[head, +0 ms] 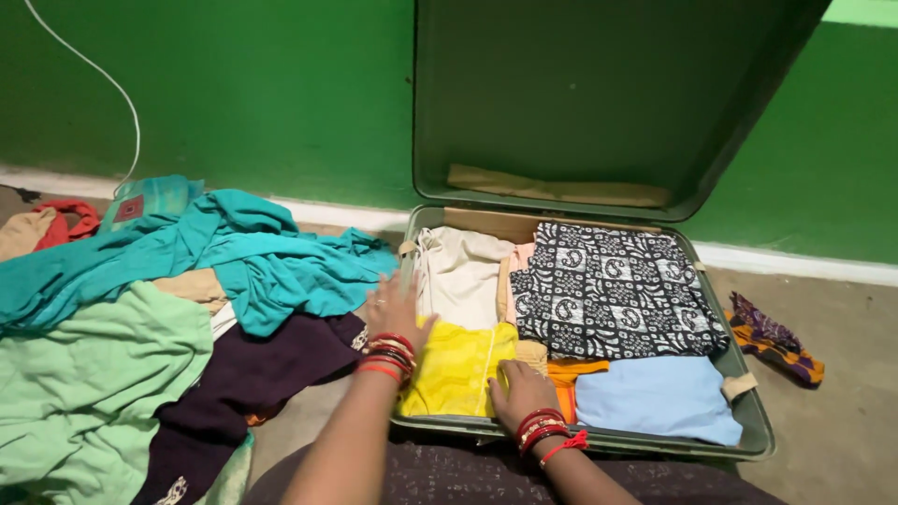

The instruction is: The person folds various garments and places them into an open suitcase. They handle a yellow cloth, a teal shirt, a light green top, beige pants, and a white cloth, arranging each item neatly inside the suitcase.

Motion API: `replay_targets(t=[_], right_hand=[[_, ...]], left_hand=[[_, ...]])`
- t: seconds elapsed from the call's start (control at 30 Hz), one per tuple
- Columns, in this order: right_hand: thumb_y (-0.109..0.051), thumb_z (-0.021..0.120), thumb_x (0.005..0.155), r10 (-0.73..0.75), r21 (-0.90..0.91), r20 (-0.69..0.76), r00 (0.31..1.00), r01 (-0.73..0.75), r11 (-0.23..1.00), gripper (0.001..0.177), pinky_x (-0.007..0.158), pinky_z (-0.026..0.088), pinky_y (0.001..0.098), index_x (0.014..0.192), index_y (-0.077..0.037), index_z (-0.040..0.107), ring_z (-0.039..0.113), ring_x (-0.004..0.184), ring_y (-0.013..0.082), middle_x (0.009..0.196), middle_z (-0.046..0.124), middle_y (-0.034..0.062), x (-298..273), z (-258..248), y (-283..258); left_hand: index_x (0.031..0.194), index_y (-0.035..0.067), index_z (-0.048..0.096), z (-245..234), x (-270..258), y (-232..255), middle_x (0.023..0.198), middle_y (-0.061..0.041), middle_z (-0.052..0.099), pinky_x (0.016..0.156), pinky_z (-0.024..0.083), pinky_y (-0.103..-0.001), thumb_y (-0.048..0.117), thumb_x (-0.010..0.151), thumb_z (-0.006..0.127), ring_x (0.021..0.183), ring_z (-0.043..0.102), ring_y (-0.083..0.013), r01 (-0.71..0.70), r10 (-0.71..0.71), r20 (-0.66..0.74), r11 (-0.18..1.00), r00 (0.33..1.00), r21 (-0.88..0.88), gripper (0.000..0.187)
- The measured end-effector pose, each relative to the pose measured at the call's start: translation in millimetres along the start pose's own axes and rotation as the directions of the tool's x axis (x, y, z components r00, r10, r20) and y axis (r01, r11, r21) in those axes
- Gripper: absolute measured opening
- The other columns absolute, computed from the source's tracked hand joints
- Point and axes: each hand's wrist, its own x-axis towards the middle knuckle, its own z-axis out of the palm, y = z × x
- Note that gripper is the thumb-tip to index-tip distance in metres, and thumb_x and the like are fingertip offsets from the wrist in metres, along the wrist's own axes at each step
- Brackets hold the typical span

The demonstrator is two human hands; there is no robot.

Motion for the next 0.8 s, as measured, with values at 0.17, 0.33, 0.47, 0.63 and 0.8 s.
replay_targets(t=[0.17, 0.33, 0.47, 0.63, 0.8], right_hand=[[-0.04, 0.062, 0.089, 0.002, -0.013, 0.018, 1.0, -0.002, 1.0, 0.042, 0.089, 0.052, 0.0453, 0.121, -0.012, 0.066, 0.067, 0.103, 0.0327, 0.118, 0.069, 0.011, 0, 0, 2], [-0.039, 0.062, 0.089, -0.031, -0.014, 0.001, 1.0, 0.031, 0.999, 0.042, 0.091, 0.052, 0.0453, 0.12, -0.012, 0.066, 0.067, 0.103, 0.0325, 0.117, 0.069, 0.01, -1, 1, 3], [-0.041, 0.06, 0.091, -0.076, -0.066, 0.011, 0.997, 0.077, 0.995, 0.044, 0.099, 0.046, 0.0485, 0.124, -0.012, 0.063, 0.061, 0.117, 0.03, 0.127, 0.065, 0.0096, -2, -2, -1], [-0.05, 0.059, 0.091, -0.022, -0.179, 0.072, 0.997, 0.035, 0.983, 0.064, 0.113, 0.026, 0.0547, 0.147, -0.022, 0.047, 0.036, 0.142, 0.035, 0.153, 0.04, 0.0165, -1, -15, -13], [-0.056, 0.06, 0.084, -0.046, -0.25, -0.088, 0.995, 0.022, 0.968, 0.085, 0.113, 0.014, 0.0593, 0.158, -0.024, 0.032, 0.018, 0.151, 0.0414, 0.164, 0.02, 0.02, 0, -22, -16]], left_hand=[[0.161, 0.029, 0.025, -2, 6, -104, 0.167, -0.012, 0.024, 0.121, 0.018, -0.059, 0.062, 0.084, 0.069, 0.155, 0.02, -0.0347, 0.287, -0.289, 0.011, 0.954, 0.957, 0.092, 0.095], [0.165, 0.031, 0.014, 17, -16, -200, 0.168, -0.019, 0.02, 0.122, 0.013, -0.057, 0.067, 0.085, 0.067, 0.155, 0.017, -0.0367, 0.512, -0.534, 0.062, 0.833, 0.843, 0.208, 0.102], [0.165, 0.037, 0.01, 42, -22, -233, 0.165, -0.022, 0.022, 0.121, 0.013, -0.058, 0.069, 0.084, 0.066, 0.154, 0.017, -0.0391, 0.615, -0.615, 0.109, 0.788, 0.781, 0.034, 0.104], [0.158, 0.047, 0.034, 58, -1, -243, 0.168, -0.014, 0.023, 0.121, 0.025, -0.06, 0.071, 0.082, 0.066, 0.153, 0.023, -0.0411, 0.748, -0.684, 0.303, 0.607, 0.664, -0.269, 0.086], [0.128, 0.028, 0.075, 60, 5, -244, 0.129, -0.013, 0.068, 0.111, 0.039, -0.058, 0.044, 0.088, 0.077, 0.119, 0.061, -0.0366, 0.666, -0.745, -0.038, 0.616, 0.666, -0.421, 0.043]])
